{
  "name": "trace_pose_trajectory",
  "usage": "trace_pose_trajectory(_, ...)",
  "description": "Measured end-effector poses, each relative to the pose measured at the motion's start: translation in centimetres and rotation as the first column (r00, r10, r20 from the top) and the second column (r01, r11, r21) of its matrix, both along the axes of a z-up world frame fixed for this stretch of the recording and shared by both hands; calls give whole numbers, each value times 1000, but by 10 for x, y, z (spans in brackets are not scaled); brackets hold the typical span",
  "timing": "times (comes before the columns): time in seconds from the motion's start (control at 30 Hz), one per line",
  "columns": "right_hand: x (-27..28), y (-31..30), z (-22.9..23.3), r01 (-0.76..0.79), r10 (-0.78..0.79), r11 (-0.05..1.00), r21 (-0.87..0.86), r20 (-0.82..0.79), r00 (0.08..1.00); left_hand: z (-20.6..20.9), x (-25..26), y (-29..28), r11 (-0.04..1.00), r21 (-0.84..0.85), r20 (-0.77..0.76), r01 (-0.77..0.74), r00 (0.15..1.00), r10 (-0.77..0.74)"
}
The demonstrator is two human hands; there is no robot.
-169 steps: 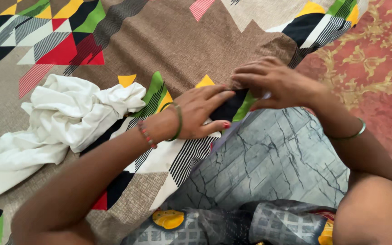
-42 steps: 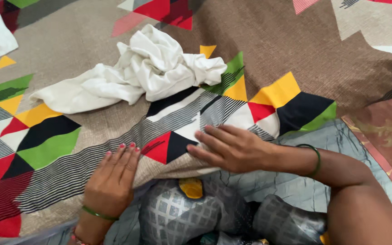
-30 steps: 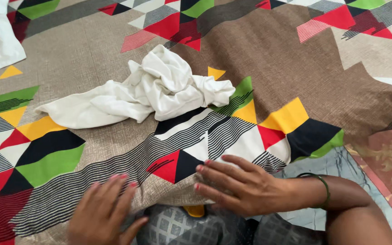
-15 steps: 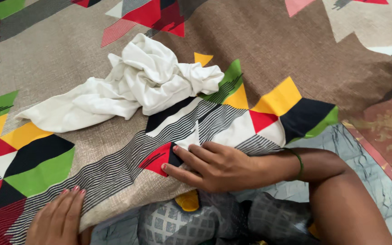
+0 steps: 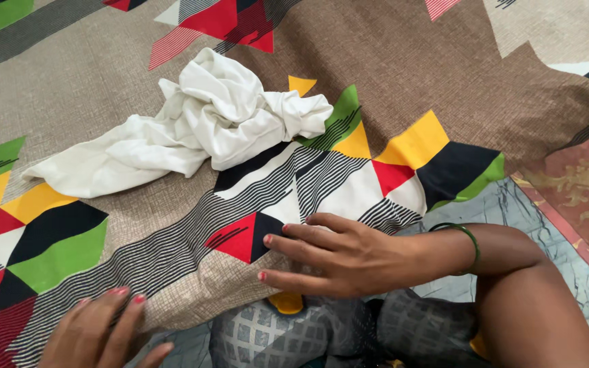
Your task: The person folds a white cloth by hand on a bed, repeatedly smoothing and layering sections of the fabric.
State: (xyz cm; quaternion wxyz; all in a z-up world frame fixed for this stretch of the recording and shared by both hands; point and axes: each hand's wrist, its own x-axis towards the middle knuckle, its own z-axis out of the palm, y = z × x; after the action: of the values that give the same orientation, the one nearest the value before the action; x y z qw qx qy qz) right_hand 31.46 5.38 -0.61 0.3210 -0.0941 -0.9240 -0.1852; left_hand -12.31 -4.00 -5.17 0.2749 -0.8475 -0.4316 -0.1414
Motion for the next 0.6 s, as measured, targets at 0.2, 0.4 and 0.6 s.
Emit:
trace_pose_trajectory(0.2,9,2,4,6,-7,998,-64,-10,1000,38,81,19,978,-107,73,180,982,-172)
trace_pose_trajectory(0.4,4,23,-18,68,-68,998,8,-6,998,48,120,45,991,-131,-2,21,1000,-21)
trace_pose_trajectory(0.6,2,21,-42,75,-67,987,142,-61,996,-5,104,56,955,255,-61,151,988,-140)
